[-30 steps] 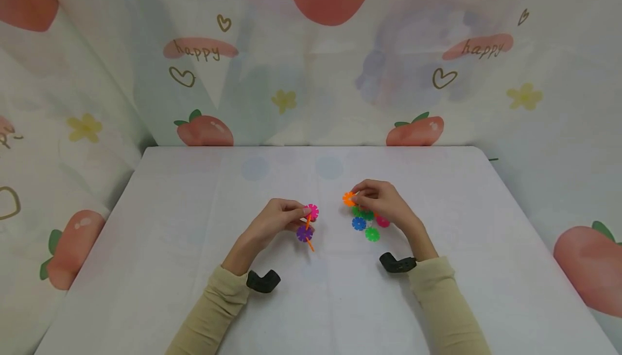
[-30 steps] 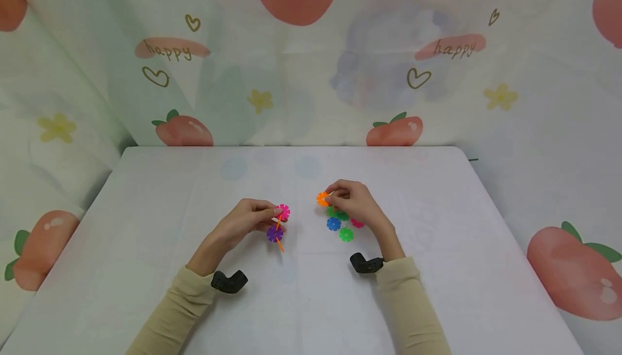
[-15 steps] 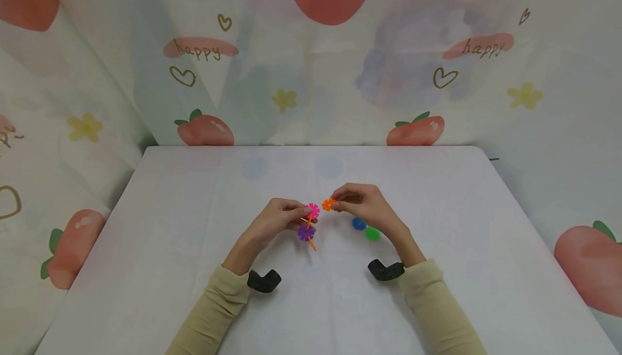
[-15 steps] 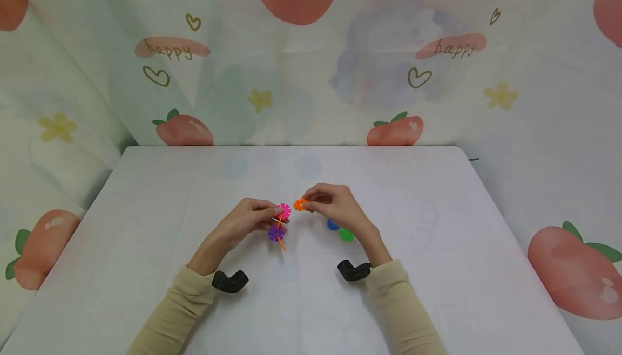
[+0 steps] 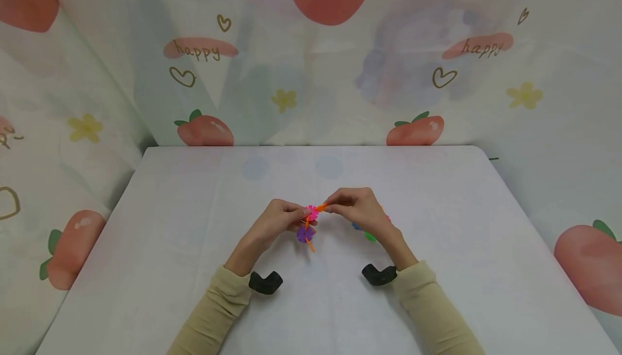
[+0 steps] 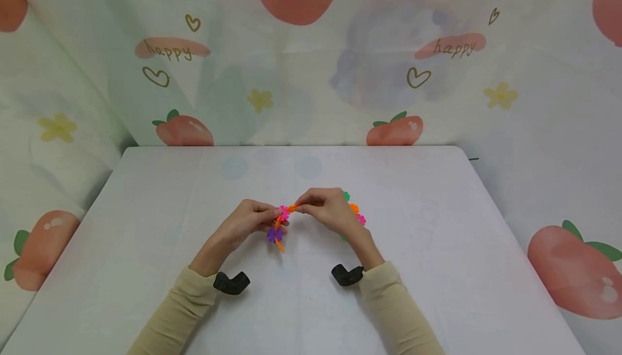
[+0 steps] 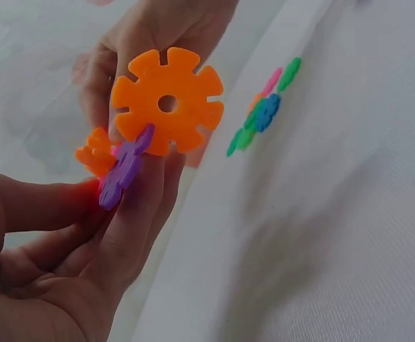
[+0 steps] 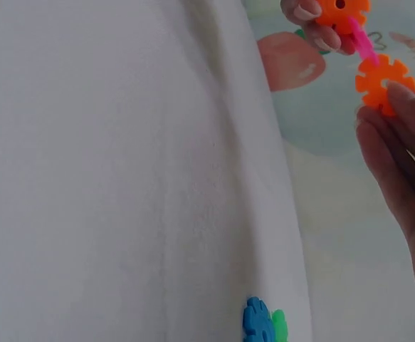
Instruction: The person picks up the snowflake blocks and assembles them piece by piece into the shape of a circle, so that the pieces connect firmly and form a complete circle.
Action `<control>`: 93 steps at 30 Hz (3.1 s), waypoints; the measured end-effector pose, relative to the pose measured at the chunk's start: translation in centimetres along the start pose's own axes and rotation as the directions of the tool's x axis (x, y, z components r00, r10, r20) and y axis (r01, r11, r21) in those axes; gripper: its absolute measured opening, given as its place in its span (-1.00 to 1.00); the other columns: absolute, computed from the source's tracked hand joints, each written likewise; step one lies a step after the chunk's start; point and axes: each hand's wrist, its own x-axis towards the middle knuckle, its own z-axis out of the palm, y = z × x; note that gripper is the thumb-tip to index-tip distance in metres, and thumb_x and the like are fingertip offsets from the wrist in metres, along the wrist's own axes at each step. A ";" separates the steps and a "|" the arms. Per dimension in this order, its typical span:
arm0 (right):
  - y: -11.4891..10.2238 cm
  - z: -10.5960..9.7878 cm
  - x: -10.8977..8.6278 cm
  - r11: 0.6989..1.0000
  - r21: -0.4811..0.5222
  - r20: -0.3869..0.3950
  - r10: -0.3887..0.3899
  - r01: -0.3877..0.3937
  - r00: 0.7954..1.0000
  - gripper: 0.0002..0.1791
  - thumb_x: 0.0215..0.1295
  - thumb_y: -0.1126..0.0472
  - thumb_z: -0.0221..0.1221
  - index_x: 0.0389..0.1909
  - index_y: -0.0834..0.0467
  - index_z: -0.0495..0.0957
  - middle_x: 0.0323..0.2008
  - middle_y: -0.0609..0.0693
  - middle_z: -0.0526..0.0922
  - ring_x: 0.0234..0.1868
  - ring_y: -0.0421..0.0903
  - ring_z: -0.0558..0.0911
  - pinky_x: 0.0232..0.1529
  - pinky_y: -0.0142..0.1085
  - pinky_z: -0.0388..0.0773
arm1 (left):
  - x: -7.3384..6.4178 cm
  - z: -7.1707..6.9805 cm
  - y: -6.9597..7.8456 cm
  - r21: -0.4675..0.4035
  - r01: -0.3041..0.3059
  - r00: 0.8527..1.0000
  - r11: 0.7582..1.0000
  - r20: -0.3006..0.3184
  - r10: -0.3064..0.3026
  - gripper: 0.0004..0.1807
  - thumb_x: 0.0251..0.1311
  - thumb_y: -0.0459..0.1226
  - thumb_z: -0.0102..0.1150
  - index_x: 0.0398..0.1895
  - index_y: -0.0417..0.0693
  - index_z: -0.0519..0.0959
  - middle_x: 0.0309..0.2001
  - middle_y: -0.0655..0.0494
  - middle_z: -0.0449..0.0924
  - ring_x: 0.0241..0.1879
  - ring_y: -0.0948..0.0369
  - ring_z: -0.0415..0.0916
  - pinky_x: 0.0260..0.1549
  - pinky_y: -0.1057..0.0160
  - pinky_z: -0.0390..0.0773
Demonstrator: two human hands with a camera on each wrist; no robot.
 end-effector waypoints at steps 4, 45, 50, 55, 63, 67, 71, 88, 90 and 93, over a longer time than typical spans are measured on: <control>0.1 0.5 0.1 0.999 -0.007 -0.019 -0.043 0.042 0.999 -0.93 0.21 0.39 0.43 -0.29 0.23 0.79 -0.29 0.13 0.82 -0.27 -0.03 0.81 -0.19 -0.39 0.69 | 0.0 0.2 0.1 -0.007 0.010 0.999 1.000 -0.032 -0.010 -0.72 0.47 -0.33 0.12 -0.04 -0.41 0.71 -0.18 -0.25 0.78 -0.21 0.08 0.81 -0.12 0.20 0.74; 1.5 -4.5 -0.4 0.952 -0.242 -0.096 0.167 -0.186 0.981 -0.78 0.36 0.10 0.37 -0.09 0.13 0.77 -0.18 -0.01 0.80 -0.16 0.03 0.76 -0.19 -0.43 0.65 | 0.1 -0.3 0.1 0.022 -0.012 0.993 1.000 0.121 0.009 -0.59 0.50 -0.14 0.15 -0.05 -0.40 0.68 -0.27 -0.07 0.78 -0.30 0.19 0.77 -0.04 0.21 0.71; 2.7 -6.0 -0.6 0.924 -0.295 -0.117 0.218 -0.244 0.969 -0.77 0.40 0.10 0.34 -0.05 0.12 0.76 -0.14 0.02 0.79 -0.13 -0.02 0.72 -0.15 -0.41 0.65 | 0.1 -0.4 0.2 0.022 -0.019 0.993 1.000 0.114 0.016 -0.63 0.50 -0.14 0.15 -0.10 -0.35 0.70 -0.29 -0.02 0.78 -0.29 0.20 0.77 -0.03 0.21 0.71; 3.9 -7.0 -0.8 0.892 -0.346 -0.136 0.260 -0.292 0.956 -0.76 0.42 0.11 0.31 -0.02 0.12 0.74 -0.10 0.05 0.78 -0.07 0.01 0.68 -0.07 -0.30 0.62 | 0.0 -0.4 0.3 0.022 -0.018 0.993 1.000 0.113 0.016 -0.63 0.51 -0.16 0.13 -0.08 -0.36 0.69 -0.28 -0.02 0.78 -0.29 0.19 0.77 -0.03 0.21 0.71; 5.3 -7.1 -0.8 0.841 -0.412 -0.181 0.301 -0.350 0.936 -0.66 0.39 0.21 0.30 0.10 0.27 0.66 -0.02 0.22 0.70 0.00 0.16 0.64 0.06 -0.02 0.64 | 0.0 -0.5 0.2 0.021 -0.024 0.992 0.999 0.121 0.021 -0.59 0.53 -0.20 0.09 0.01 -0.48 0.64 -0.25 -0.07 0.79 -0.28 0.20 0.77 0.00 0.22 0.70; 5.5 -6.7 -0.6 0.803 -0.462 -0.181 0.331 -0.377 0.926 -0.61 0.36 0.21 0.33 0.13 0.32 0.64 -0.02 0.26 0.64 0.00 0.18 0.61 0.07 0.00 0.62 | 0.0 -0.6 0.3 0.013 -0.022 0.992 1.000 0.124 0.021 -0.60 0.54 -0.22 0.07 0.02 -0.49 0.63 -0.25 -0.06 0.78 -0.27 0.20 0.77 0.00 0.22 0.70; 5.3 -6.5 -0.5 0.777 -0.498 -0.174 0.346 -0.385 0.922 -0.64 0.34 0.24 0.33 0.08 0.34 0.64 -0.07 0.25 0.61 -0.03 0.15 0.58 0.05 -0.02 0.63 | 0.0 -0.6 0.3 0.007 -0.028 0.992 1.000 0.122 0.027 -0.60 0.54 -0.24 0.06 0.03 -0.51 0.61 -0.23 -0.11 0.78 -0.23 0.12 0.79 0.00 0.21 0.70; 3.7 -6.4 -0.5 0.885 -0.360 -0.112 0.275 -0.297 0.955 -0.72 0.36 0.17 0.35 0.02 0.18 0.67 -0.21 0.08 0.72 -0.12 0.02 0.68 -0.02 -0.18 0.68 | 0.0 -0.6 0.3 0.012 -0.025 0.991 1.000 0.130 0.023 -0.61 0.55 -0.25 0.05 0.03 -0.51 0.61 -0.28 -0.01 0.77 -0.23 0.13 0.78 0.01 0.22 0.70; 3.3 -6.2 -0.4 0.897 -0.348 -0.099 0.255 -0.273 0.962 -0.70 0.35 0.15 0.36 0.03 0.17 0.68 -0.23 0.06 0.73 -0.15 0.00 0.68 -0.08 -0.28 0.67 | 0.0 -0.6 0.3 0.013 -0.024 0.991 1.000 0.129 0.022 -0.61 0.55 -0.25 0.05 0.03 -0.52 0.60 -0.29 0.00 0.77 -0.23 0.14 0.78 0.02 0.22 0.70; 2.6 -5.9 -0.3 0.918 -0.313 -0.073 0.233 -0.245 0.970 -0.70 0.37 0.13 0.36 0.05 0.16 0.67 -0.27 0.05 0.73 -0.22 0.00 0.69 -0.15 -0.38 0.63 | 0.0 -0.6 0.3 0.014 -0.022 0.991 1.000 0.132 0.020 -0.60 0.55 -0.25 0.05 0.06 -0.53 0.59 -0.29 0.01 0.77 -0.25 0.17 0.78 0.02 0.22 0.69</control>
